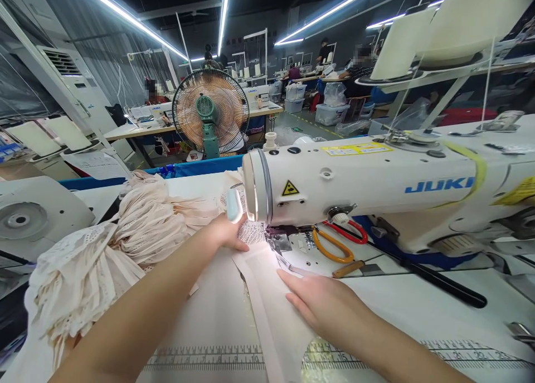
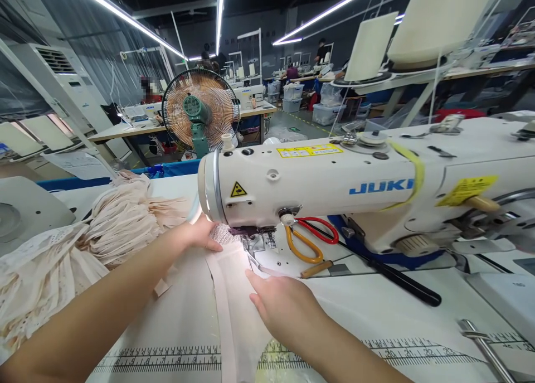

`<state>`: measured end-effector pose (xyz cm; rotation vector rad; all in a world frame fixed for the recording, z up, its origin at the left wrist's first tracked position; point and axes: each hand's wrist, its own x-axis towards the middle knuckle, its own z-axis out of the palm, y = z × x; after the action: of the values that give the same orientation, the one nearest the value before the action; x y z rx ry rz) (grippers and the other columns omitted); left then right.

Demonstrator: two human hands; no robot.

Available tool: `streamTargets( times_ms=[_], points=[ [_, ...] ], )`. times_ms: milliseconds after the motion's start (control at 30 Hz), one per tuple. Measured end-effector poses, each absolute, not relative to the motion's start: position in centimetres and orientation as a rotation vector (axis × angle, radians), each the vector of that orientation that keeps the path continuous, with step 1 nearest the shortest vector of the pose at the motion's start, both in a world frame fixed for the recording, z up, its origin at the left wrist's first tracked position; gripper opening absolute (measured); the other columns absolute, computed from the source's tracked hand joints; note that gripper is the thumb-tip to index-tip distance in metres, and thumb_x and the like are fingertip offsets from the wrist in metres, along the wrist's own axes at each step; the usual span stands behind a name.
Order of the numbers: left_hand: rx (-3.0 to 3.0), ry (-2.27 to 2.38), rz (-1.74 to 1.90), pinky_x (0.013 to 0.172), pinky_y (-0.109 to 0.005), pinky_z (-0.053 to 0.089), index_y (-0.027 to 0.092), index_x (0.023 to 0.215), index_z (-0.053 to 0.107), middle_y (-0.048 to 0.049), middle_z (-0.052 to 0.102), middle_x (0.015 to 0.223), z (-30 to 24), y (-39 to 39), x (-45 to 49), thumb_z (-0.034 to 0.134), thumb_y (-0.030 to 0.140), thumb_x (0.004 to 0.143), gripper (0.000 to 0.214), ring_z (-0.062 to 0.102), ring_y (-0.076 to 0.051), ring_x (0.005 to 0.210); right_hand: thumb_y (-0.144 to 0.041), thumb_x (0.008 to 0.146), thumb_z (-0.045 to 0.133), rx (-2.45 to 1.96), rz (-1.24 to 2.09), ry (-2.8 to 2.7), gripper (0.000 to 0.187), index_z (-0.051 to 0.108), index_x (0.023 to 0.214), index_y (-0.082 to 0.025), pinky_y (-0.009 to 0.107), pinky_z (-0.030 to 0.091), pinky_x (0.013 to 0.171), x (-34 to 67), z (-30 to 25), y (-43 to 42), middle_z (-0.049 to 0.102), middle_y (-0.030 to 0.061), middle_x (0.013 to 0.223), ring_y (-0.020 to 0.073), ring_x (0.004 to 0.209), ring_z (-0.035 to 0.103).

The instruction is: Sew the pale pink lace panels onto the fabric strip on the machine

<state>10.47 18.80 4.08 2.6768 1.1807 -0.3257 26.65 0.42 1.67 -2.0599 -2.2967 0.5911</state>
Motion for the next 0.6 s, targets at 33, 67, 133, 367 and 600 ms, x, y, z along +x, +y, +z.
streamTargets(
  times_ms=[33, 67, 133, 367, 600],
  points=[
    [2.69, 1.24, -0.27, 0.093, -0.042, 0.043, 0.022, 0.124, 0.047, -0.0121, 0.052, 0.127, 4.4, 17.6, 10.4, 0.072, 0.044, 0.064, 0.069, 0.05, -0.033, 0.114, -0.023, 0.088, 0.034, -2.009, 0.556, -2.325, 0.036, 0.052, 0.118, -0.025, 0.029, 0.036, 0.058, 27.0, 1.5, -0.3, 0.063, 0.0053, 0.079, 0.0223, 0.076, 0.059],
    [2.717, 1.293, -0.195, 0.091, -0.043, 0.045, 0.021, 0.122, 0.049, -0.0119, 0.056, 0.12, 4.5, 16.2, 10.4, 0.068, 0.04, 0.07, 0.059, 0.054, -0.032, 0.108, -0.019, 0.086, 0.036, -1.948, 0.514, -2.36, 0.033, 0.055, 0.112, -0.026, 0.028, 0.036, 0.058, 27.3, 1.2, -1.0, 0.061, 0.0045, 0.078, 0.0209, 0.074, 0.057],
    [2.82, 1.287, -0.035, 0.09, -0.043, 0.046, 0.016, 0.115, 0.054, -0.0134, 0.06, 0.111, 4.1, 12.7, 10.2, 0.057, 0.031, 0.08, 0.038, 0.057, -0.029, 0.102, -0.012, 0.08, 0.042, -1.802, 0.44, -2.423, 0.03, 0.057, 0.101, -0.027, 0.026, 0.035, 0.058, 27.9, 0.4, -2.3, 0.058, 0.0032, 0.081, 0.0185, 0.073, 0.054],
    [3.039, 0.403, 0.023, 0.099, -0.042, 0.041, 0.007, 0.12, 0.052, -0.0167, 0.053, 0.125, -0.1, 4.2, 8.6, 0.06, 0.044, 0.079, 0.056, 0.049, -0.03, 0.113, -0.004, 0.072, 0.049, -1.565, 0.342, -2.352, 0.04, 0.056, 0.101, -0.03, 0.025, 0.042, 0.072, 28.9, -2.0, -5.0, 0.057, 0.0024, 0.1, 0.0178, 0.089, 0.053],
    [3.054, 0.327, -0.049, 0.099, -0.048, 0.039, 0.011, 0.123, 0.05, -0.0167, 0.048, 0.13, 0.0, 5.9, 7.9, 0.053, 0.042, 0.084, 0.05, 0.045, -0.031, 0.117, -0.005, 0.075, 0.046, -1.557, 0.242, -2.42, 0.032, 0.056, 0.096, -0.027, 0.022, 0.04, 0.066, 28.6, -1.9, -3.8, 0.056, 0.0028, 0.091, 0.0161, 0.08, 0.052]
  ],
)
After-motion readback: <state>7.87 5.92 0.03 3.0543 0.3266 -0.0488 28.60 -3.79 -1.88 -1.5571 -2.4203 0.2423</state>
